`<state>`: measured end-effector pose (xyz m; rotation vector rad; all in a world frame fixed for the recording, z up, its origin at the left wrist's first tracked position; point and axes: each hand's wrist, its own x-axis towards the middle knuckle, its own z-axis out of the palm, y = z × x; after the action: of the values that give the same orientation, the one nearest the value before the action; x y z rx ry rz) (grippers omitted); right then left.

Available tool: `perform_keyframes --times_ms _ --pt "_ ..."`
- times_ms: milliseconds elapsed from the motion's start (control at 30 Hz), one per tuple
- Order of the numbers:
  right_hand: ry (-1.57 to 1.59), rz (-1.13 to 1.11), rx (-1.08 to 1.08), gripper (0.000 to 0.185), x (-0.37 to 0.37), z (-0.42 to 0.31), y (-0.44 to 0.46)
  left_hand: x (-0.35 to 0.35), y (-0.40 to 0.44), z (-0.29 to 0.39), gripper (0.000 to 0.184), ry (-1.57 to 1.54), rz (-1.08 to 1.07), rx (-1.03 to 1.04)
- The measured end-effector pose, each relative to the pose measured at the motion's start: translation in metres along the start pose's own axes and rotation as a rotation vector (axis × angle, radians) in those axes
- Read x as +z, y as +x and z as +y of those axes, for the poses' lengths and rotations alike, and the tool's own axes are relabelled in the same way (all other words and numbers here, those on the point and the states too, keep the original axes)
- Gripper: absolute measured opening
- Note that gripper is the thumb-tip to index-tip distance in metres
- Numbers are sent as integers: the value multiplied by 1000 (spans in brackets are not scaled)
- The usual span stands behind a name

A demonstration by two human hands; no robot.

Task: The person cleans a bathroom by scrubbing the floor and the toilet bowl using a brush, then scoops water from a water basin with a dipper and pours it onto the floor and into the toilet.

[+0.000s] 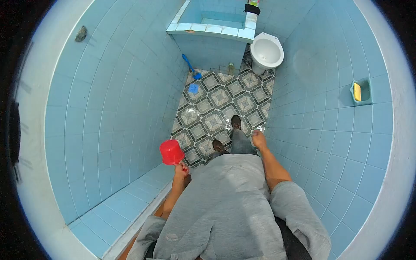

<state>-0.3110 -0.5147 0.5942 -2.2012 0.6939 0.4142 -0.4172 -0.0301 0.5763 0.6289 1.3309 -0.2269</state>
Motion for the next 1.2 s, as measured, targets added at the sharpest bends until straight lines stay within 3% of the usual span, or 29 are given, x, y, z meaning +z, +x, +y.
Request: perform_keyframes --times_ms 67,167,233,367,500,567,600,733,900,1067,1200 --pt "-110 56 67 41 2 68 14 -16 3 -7 24 81 0 -17" --pt "-85 -57 217 35 -6 117 11 -12 -18 -14 32 13 114 -117" --pt "-40 -90 263 33 -9 122 9 -14 -19 -22 35 -49 128 -209" --pt "61 -177 288 31 2 141 31 -35 30 -47 37 133 -23 -80" --pt "92 -136 240 30 -15 107 85 7 30 -36 39 104 181 -38" --pt "256 -167 246 29 -24 92 121 30 29 -34 39 89 287 -18" --pt "313 -189 272 27 -31 84 140 80 -26 -21 42 145 317 120" --pt "529 -239 367 29 -76 30 189 141 -18 -2 44 132 297 210" --pt "480 -238 307 30 -122 -1 242 260 -51 40 49 393 252 455" --pt "446 -246 255 31 -133 -7 270 372 -67 87 47 548 128 567" --pt "413 -265 391 31 -140 -29 263 459 -62 130 44 653 16 732"
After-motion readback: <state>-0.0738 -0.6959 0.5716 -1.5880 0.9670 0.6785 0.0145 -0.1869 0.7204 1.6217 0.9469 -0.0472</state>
